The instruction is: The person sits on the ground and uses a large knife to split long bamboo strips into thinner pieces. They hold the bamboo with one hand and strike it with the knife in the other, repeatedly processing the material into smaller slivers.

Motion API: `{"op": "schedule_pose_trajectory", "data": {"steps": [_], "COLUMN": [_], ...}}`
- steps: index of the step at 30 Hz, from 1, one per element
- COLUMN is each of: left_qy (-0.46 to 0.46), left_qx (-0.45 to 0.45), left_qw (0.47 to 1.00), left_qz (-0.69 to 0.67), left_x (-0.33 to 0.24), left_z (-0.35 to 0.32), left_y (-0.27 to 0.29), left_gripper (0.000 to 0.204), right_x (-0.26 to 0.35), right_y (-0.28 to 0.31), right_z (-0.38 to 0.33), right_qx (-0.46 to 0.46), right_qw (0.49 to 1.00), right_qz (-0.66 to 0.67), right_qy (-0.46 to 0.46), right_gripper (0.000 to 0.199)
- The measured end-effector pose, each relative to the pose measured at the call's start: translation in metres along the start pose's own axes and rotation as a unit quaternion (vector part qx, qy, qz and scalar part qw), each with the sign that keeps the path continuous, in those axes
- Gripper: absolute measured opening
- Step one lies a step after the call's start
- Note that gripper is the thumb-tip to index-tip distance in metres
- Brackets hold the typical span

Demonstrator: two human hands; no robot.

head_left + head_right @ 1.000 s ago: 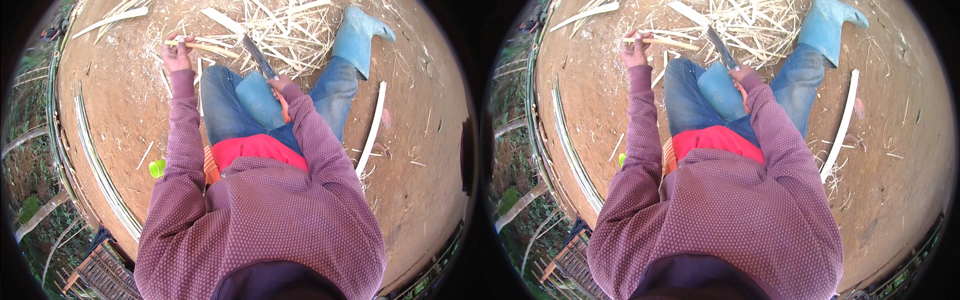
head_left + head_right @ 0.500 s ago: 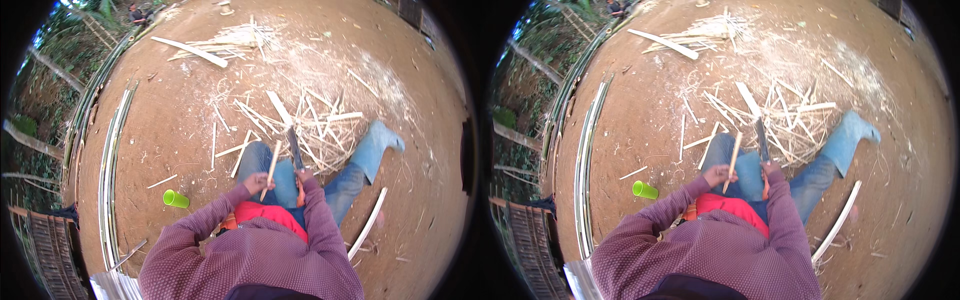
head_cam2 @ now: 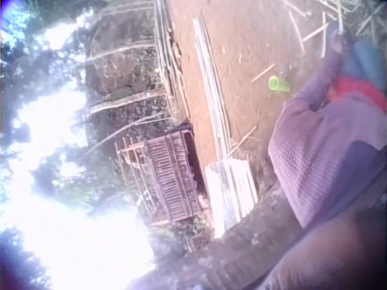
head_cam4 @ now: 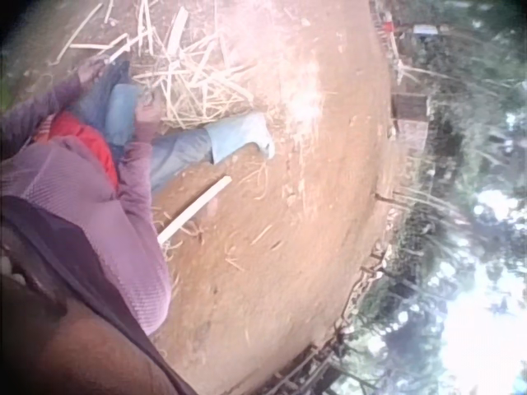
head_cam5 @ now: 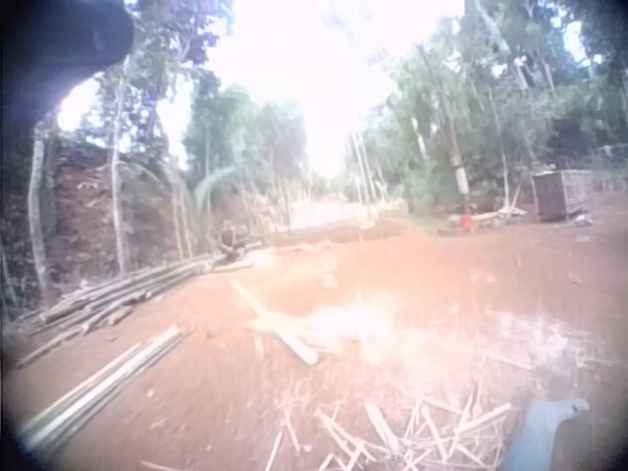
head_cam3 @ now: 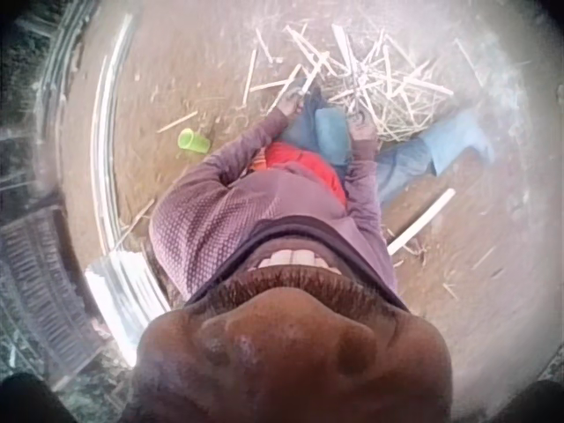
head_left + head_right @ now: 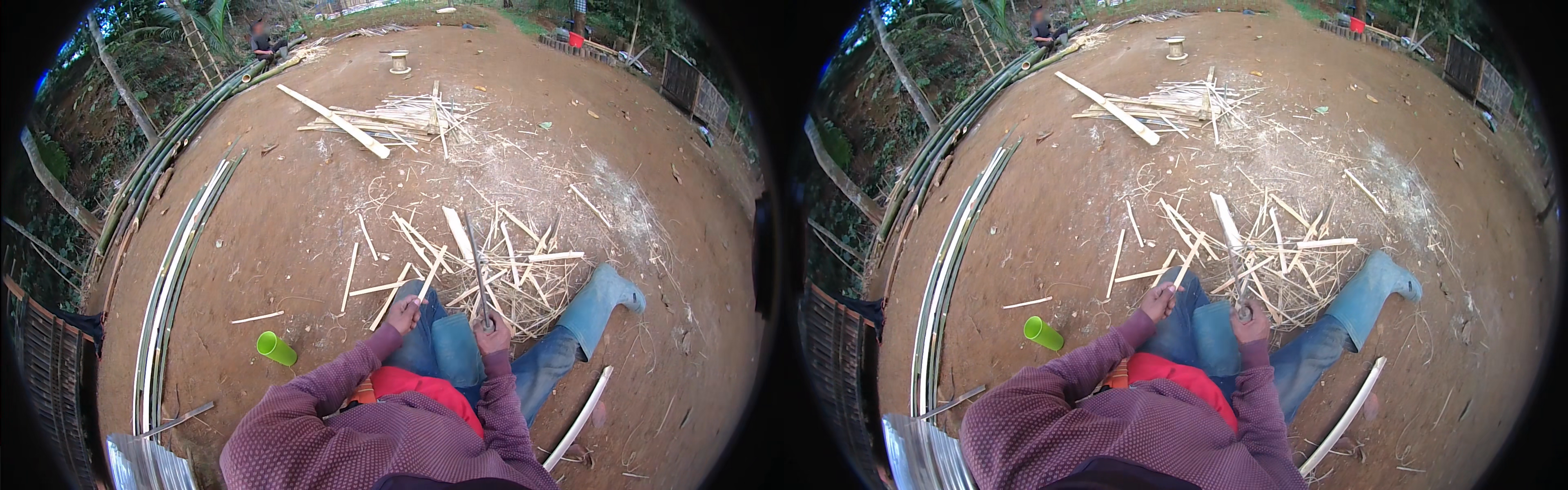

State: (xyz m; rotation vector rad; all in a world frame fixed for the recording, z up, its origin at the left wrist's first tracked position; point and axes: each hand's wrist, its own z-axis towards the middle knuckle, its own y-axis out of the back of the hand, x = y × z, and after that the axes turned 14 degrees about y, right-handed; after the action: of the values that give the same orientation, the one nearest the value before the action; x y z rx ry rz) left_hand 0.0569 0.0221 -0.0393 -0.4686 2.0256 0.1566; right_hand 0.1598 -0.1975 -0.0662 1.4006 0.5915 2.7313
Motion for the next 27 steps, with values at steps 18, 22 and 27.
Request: {"op": "schedule_pose_trajectory", "data": {"steps": [18, 22, 27], "left_qy": [-0.010, -0.011, 0.046], "left_qx": [-0.035, -0.047, -0.061], "left_qw": [0.995, 0.992, 0.997], "left_qz": [0.089, 0.119, 0.023], "left_x": [-0.005, -0.017, -0.009], "left_z": [0.002, -0.003, -0.002], "left_y": [-0.040, -0.045, -0.049], "left_gripper": [0.020, 0.019, 0.017], "right_x": [0.010, 0.007, -0.012], "right_y": [-0.011, -0.009, -0.010], "right_z": [-0.012, -0.010, -0.016], "right_qx": [0.170, 0.173, 0.211], "right_qw": [0.980, 0.979, 0.968], "right_qz": [-0.099, -0.098, -0.134], "right_qy": [0.041, 0.038, 0.006], "right_gripper": [0.028, 0.030, 0.040]}}
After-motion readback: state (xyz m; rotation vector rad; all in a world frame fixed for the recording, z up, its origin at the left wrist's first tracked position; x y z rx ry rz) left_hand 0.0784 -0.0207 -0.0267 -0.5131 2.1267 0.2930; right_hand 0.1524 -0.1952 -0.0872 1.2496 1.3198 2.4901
